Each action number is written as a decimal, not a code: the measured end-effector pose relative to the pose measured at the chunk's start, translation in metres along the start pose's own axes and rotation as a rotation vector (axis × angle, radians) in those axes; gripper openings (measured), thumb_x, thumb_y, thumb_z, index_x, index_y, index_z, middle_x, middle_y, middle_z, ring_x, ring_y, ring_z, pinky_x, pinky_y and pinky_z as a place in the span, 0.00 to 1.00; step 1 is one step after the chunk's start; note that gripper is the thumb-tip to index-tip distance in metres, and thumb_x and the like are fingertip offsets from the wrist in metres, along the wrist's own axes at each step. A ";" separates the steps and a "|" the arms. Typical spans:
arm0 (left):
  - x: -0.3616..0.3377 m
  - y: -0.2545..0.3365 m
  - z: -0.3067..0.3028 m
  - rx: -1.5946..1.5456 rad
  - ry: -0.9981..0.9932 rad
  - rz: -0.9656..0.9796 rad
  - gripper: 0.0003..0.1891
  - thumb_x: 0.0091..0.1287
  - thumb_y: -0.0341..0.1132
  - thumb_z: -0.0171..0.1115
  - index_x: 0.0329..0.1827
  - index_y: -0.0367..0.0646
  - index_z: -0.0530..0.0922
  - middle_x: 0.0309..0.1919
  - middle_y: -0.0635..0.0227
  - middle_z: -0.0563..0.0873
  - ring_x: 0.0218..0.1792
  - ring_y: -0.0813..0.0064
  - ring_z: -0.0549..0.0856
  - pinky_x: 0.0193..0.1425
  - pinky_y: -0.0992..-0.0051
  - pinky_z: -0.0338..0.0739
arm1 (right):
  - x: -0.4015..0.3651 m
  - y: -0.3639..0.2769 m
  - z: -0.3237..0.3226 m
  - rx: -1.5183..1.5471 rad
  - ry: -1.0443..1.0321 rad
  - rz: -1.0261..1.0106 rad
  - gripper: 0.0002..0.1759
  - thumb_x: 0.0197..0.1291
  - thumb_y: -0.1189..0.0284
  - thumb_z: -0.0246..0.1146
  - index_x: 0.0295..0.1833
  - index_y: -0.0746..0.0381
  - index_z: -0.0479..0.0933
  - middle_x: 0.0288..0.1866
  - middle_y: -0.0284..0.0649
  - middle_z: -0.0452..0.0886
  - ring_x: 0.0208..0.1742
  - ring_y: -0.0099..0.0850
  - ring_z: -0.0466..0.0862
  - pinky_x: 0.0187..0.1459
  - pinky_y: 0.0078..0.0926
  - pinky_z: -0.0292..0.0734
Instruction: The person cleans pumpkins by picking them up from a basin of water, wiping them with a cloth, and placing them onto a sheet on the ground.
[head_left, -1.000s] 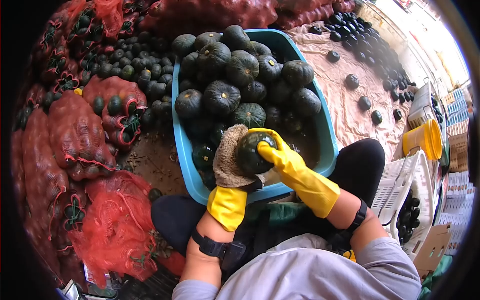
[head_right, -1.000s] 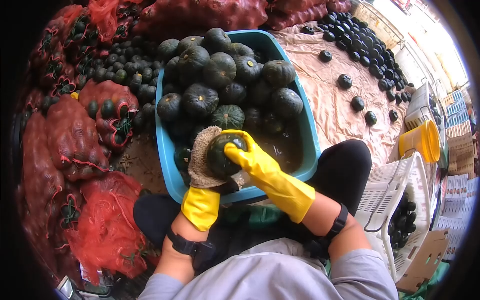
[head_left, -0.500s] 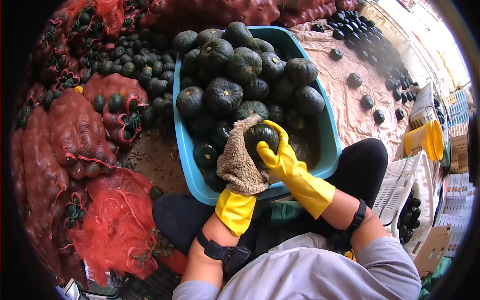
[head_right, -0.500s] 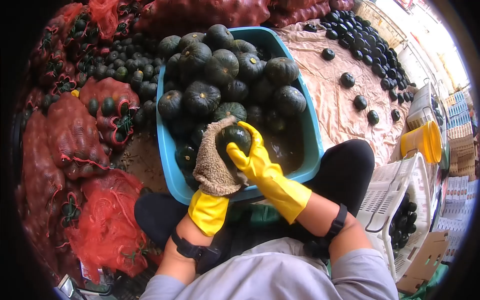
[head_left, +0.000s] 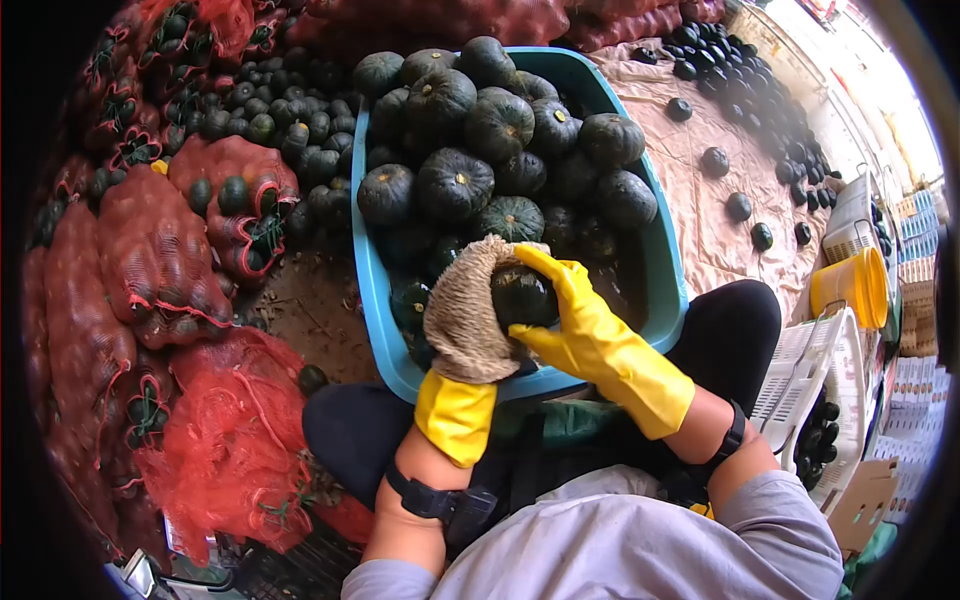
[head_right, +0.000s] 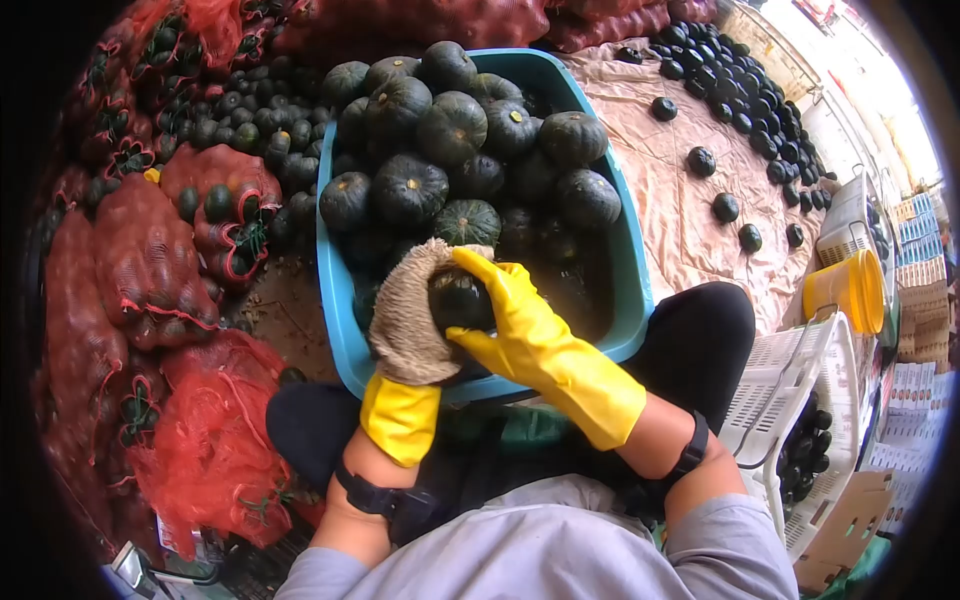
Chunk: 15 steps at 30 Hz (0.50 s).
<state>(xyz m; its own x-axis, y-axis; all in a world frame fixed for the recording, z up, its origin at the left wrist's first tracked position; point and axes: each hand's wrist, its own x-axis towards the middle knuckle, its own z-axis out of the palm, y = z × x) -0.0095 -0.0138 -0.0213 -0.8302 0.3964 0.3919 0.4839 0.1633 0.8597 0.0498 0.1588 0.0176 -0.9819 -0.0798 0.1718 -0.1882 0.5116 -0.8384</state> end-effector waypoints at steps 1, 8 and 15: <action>0.002 0.001 -0.009 0.039 -0.012 -0.014 0.35 0.59 0.32 0.83 0.70 0.39 0.76 0.66 0.56 0.86 0.69 0.62 0.85 0.77 0.62 0.78 | -0.003 -0.005 -0.001 -0.003 -0.002 -0.075 0.50 0.56 0.71 0.82 0.83 0.59 0.68 0.74 0.59 0.77 0.75 0.57 0.77 0.78 0.50 0.72; 0.004 0.030 0.022 0.255 0.103 -0.306 0.49 0.56 0.40 0.86 0.82 0.47 0.68 0.67 0.54 0.86 0.69 0.55 0.86 0.77 0.63 0.78 | 0.026 0.044 0.041 0.599 0.284 0.369 0.37 0.76 0.63 0.71 0.83 0.61 0.67 0.73 0.51 0.79 0.73 0.37 0.79 0.73 0.39 0.76; 0.003 0.047 0.020 0.319 0.021 -0.068 0.46 0.55 0.39 0.81 0.79 0.46 0.69 0.67 0.53 0.83 0.68 0.48 0.84 0.77 0.58 0.76 | -0.001 0.048 0.047 0.215 0.403 0.097 0.38 0.69 0.64 0.77 0.81 0.58 0.72 0.77 0.52 0.74 0.76 0.48 0.77 0.79 0.43 0.69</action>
<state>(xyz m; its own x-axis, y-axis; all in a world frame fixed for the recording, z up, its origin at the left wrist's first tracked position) 0.0166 0.0133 0.0136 -0.8675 0.3569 0.3465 0.4867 0.4653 0.7393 0.0402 0.1434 -0.0475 -0.9168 0.3196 0.2393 -0.1381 0.3083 -0.9412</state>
